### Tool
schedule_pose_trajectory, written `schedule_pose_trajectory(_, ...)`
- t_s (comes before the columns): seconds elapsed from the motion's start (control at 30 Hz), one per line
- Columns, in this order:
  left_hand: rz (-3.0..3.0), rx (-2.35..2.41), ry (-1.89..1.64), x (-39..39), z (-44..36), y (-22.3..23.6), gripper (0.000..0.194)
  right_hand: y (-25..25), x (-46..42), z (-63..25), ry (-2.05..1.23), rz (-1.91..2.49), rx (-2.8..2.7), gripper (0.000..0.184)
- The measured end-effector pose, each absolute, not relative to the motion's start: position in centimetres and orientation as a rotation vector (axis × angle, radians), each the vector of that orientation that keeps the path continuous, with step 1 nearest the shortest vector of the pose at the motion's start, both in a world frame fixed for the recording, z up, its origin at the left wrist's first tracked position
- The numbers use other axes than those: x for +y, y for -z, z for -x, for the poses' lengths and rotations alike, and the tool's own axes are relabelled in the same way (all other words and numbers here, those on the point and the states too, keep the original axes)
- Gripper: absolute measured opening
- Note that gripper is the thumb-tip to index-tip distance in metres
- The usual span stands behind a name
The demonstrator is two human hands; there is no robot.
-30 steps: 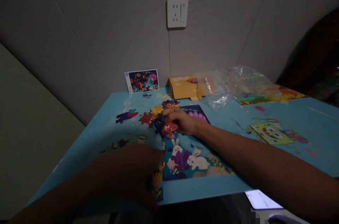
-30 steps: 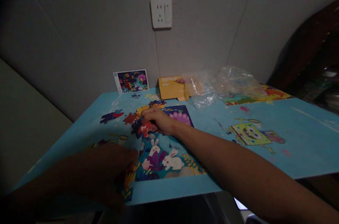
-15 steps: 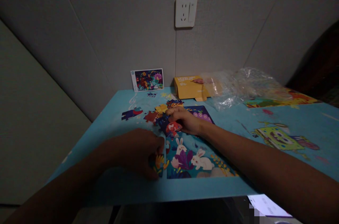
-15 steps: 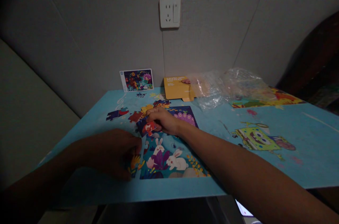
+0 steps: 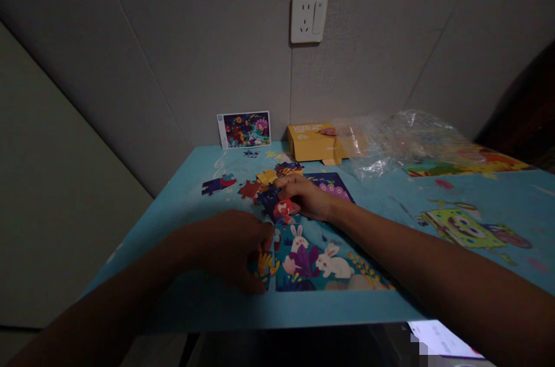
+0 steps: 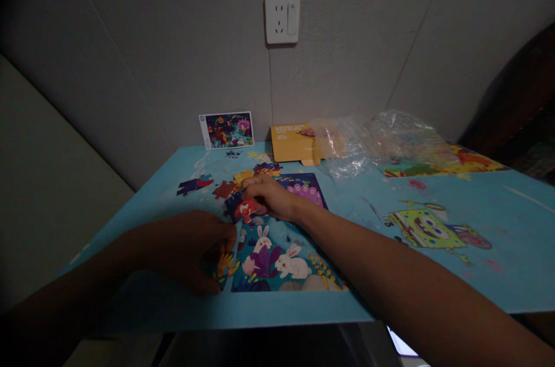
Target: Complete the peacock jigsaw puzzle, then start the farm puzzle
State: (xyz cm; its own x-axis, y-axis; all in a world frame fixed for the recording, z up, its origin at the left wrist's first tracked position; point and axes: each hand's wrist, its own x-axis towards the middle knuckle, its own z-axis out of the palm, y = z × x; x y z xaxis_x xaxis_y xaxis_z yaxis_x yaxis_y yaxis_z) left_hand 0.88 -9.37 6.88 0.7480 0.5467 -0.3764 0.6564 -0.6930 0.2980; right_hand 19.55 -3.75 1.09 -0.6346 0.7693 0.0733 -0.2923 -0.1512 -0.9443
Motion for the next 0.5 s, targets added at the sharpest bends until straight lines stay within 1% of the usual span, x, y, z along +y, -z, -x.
schedule_pose_trajectory(0.5,-2.514,0.895,0.315,-9.4,-1.29,-6.45,0.041,-0.96,-3.67,-19.6,-1.889,0.577,-1.368,0.026)
